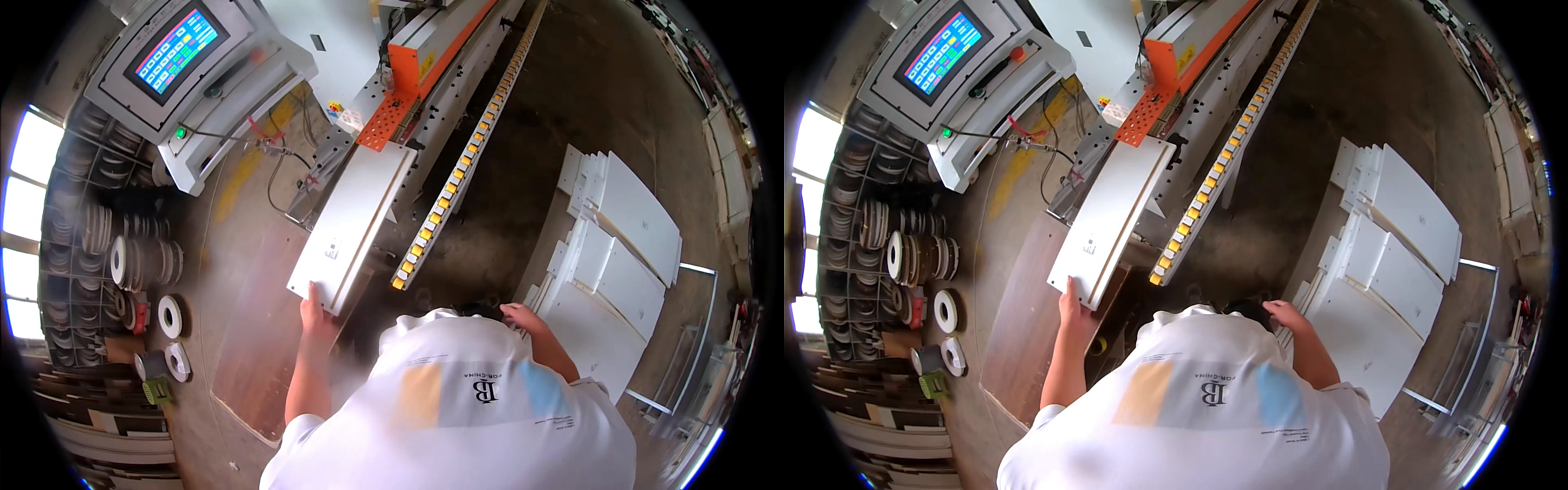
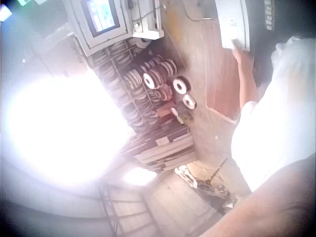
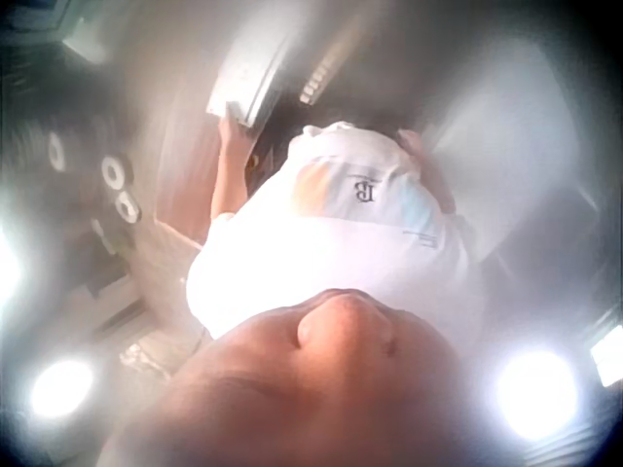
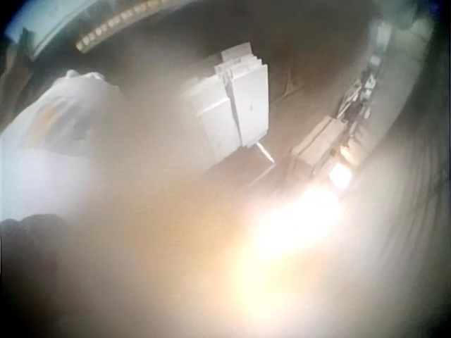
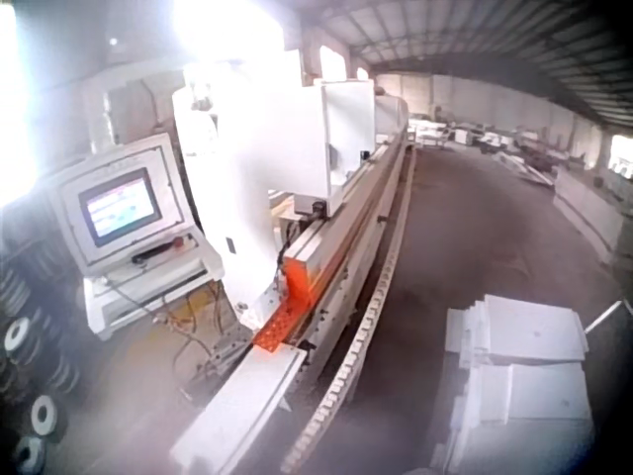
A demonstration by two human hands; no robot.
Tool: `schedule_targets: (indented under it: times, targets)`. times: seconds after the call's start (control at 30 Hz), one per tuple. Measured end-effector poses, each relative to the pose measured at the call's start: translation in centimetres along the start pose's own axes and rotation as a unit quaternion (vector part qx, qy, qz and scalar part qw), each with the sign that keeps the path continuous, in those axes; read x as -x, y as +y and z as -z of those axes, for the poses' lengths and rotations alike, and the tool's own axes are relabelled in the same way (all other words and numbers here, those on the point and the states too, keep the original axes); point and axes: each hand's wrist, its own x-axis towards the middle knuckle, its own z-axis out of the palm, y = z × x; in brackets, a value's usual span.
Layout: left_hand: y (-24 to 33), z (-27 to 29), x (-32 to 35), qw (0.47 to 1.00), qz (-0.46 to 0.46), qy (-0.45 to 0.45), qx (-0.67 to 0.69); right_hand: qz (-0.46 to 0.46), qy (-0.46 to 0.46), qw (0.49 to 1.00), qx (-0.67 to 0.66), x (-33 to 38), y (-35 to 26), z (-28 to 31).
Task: The person repeatedly picks up white rectangular panels from a stack, places them onto a conveyor belt, and pushes them into a machine. The person then retrieves the processed panels from the other end of the conveyor and stacks them. This cycle continues throughout the clip.
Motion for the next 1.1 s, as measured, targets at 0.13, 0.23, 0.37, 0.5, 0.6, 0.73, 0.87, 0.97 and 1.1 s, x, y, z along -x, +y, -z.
schedule_targets:
  times: [0.13,0.23,0.37,0.5,0.6,0.73,0.87,0.97,1.1]
  targets:
    - [3.5,-0.3,0.4,0.795,-0.191,0.151,-0.555,-0.001,0.058,0.997,-0.045,-0.2,1.5,1.3]
    - [4.0,-2.3,0.2,0.696,-0.362,0.124,-0.608,0.079,0.078,0.992,-0.053,-1.3,3.3,-0.4]
    - [2.9,-8.7,-2.1,0.645,-0.551,0.005,-0.529,0.16,0.142,0.972,0.098,-0.3,2.5,-1.8]
    - [1.8,-11.7,-7.3,0.546,-0.586,0.029,-0.598,0.129,0.174,0.976,0.019,2.0,0.8,-1.1]
    - [1.8,-13.6,-8.7,0.529,-0.576,0.045,-0.622,0.119,0.191,0.974,-0.022,3.1,1.0,0.0]
    - [2.8,-17.0,-9.1,0.526,-0.555,0.039,-0.644,0.082,0.233,0.969,0.003,4.3,2.7,-0.2]
    - [4.0,-21.2,-10.8,0.522,-0.546,0.035,-0.655,-0.002,0.218,0.973,-0.076,6.1,4.5,-2.0]
    - [4.7,-24.5,-12.1,0.546,-0.52,0.011,-0.657,-0.003,0.238,0.964,-0.117,7.1,6.0,-3.5]
    - [5.9,-29.3,-13.3,0.5,-0.529,0.016,-0.685,-0.009,0.225,0.959,-0.172,6.7,9.8,-5.2]
